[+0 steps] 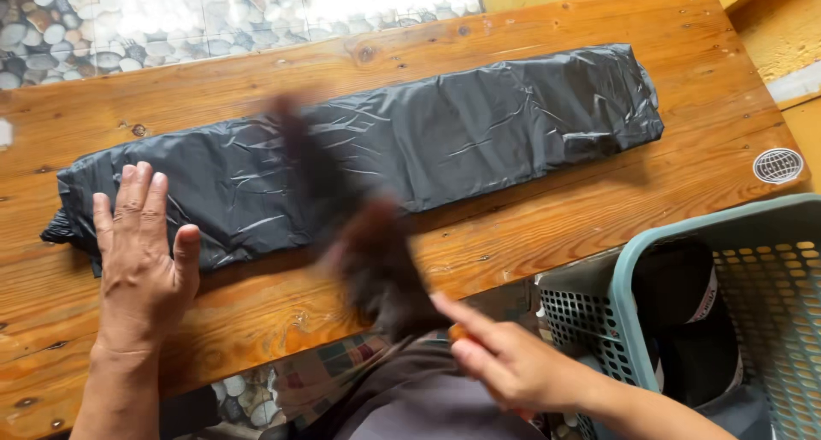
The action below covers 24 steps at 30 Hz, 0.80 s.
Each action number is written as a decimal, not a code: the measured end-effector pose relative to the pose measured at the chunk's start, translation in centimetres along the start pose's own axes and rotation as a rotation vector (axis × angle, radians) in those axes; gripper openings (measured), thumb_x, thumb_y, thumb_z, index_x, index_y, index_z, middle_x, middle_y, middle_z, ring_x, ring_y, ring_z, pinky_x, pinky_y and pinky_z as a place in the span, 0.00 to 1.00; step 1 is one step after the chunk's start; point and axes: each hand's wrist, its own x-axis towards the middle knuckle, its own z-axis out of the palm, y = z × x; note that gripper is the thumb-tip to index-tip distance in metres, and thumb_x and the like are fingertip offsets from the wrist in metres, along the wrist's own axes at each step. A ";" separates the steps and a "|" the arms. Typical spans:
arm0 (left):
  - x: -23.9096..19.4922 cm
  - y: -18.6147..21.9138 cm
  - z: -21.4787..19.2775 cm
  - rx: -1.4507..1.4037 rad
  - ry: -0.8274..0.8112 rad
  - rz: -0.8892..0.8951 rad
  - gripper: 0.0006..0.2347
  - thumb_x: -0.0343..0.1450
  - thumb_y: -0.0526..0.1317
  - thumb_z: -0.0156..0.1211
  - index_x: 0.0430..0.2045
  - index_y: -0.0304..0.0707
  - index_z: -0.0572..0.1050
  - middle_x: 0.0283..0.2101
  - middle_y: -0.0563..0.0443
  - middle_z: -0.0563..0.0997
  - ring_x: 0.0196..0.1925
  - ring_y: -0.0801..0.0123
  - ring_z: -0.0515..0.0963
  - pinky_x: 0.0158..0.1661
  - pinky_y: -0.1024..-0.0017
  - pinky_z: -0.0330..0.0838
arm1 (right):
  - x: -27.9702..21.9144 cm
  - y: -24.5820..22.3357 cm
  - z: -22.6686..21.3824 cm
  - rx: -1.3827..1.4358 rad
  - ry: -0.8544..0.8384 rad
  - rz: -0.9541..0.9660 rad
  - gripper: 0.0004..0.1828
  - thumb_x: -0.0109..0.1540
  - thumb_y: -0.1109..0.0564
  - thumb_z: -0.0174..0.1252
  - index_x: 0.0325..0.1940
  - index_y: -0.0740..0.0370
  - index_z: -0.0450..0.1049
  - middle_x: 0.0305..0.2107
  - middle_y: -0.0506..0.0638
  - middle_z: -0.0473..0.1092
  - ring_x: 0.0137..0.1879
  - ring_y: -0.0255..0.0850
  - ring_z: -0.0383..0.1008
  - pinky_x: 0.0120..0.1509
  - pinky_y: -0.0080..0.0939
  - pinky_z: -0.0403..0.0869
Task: The person cleans a black plastic package with a feather duster on a wooden table, then places it in a basket. They retrieve a larger black package, unfold it, and clean it with the duster before folding it back up.
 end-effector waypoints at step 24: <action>-1.1 -2.3 0.9 0.064 -0.024 -0.030 0.29 0.75 0.48 0.58 0.66 0.20 0.71 0.75 0.25 0.64 0.80 0.41 0.58 0.75 0.38 0.45 | -1.8 11.3 -17.9 0.224 0.755 0.371 0.30 0.72 0.48 0.44 0.79 0.52 0.53 0.27 0.57 0.67 0.14 0.45 0.61 0.12 0.44 0.58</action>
